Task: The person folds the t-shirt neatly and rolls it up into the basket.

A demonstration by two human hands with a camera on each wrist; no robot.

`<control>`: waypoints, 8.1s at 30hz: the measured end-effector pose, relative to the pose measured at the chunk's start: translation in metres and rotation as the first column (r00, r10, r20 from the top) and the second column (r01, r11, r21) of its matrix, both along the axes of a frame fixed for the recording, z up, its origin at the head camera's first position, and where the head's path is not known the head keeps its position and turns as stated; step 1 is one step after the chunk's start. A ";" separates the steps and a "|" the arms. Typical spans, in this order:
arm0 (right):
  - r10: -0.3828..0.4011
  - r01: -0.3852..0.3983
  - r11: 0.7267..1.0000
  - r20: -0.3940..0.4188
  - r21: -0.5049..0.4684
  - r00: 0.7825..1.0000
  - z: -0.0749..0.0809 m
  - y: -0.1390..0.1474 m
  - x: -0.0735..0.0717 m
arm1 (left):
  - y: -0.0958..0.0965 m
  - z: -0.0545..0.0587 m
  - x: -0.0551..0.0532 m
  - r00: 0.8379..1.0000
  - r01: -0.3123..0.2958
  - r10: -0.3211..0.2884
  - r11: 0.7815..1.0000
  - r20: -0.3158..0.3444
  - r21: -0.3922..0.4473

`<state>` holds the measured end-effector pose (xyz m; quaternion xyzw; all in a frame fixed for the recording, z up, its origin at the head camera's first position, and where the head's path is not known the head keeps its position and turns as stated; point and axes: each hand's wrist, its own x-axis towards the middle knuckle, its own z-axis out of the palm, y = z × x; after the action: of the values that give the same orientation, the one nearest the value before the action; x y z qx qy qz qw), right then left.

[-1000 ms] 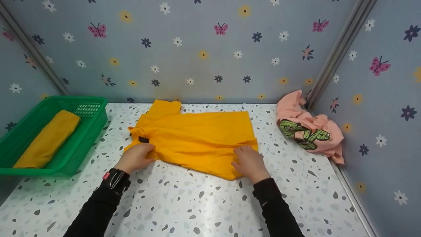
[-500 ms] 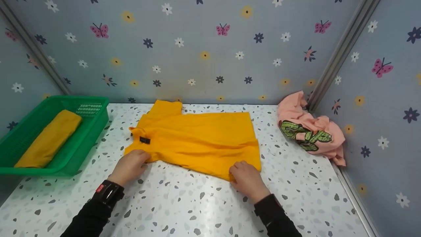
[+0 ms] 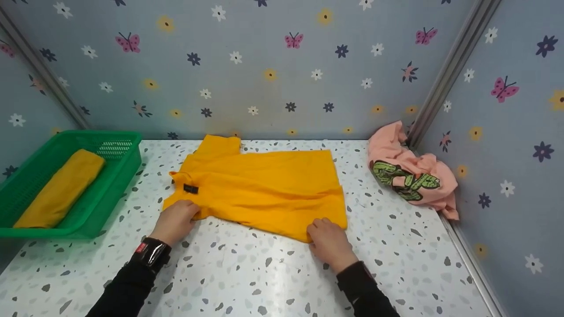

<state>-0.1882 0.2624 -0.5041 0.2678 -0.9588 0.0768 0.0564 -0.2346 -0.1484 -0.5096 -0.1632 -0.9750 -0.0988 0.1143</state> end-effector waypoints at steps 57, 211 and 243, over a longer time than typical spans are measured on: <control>-0.235 0.257 0.919 0.109 -0.299 0.966 0.071 0.007 -0.040 | -0.006 0.065 -0.012 0.989 -0.147 0.149 0.985 -0.018 0.086; -0.487 0.498 0.866 0.280 0.035 0.827 0.007 0.043 -0.087 | 0.013 0.024 -0.033 0.987 -0.017 0.006 0.998 0.163 0.068; -0.410 0.421 0.906 0.166 -0.039 0.897 0.014 0.048 -0.087 | -0.002 0.013 0.002 0.994 0.099 -0.101 0.994 -0.048 -0.048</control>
<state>-0.2748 0.3108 -0.4904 0.0479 -0.9917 0.1187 0.0069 -0.2324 -0.1502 -0.4964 -0.2169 -0.9643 -0.0779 0.1302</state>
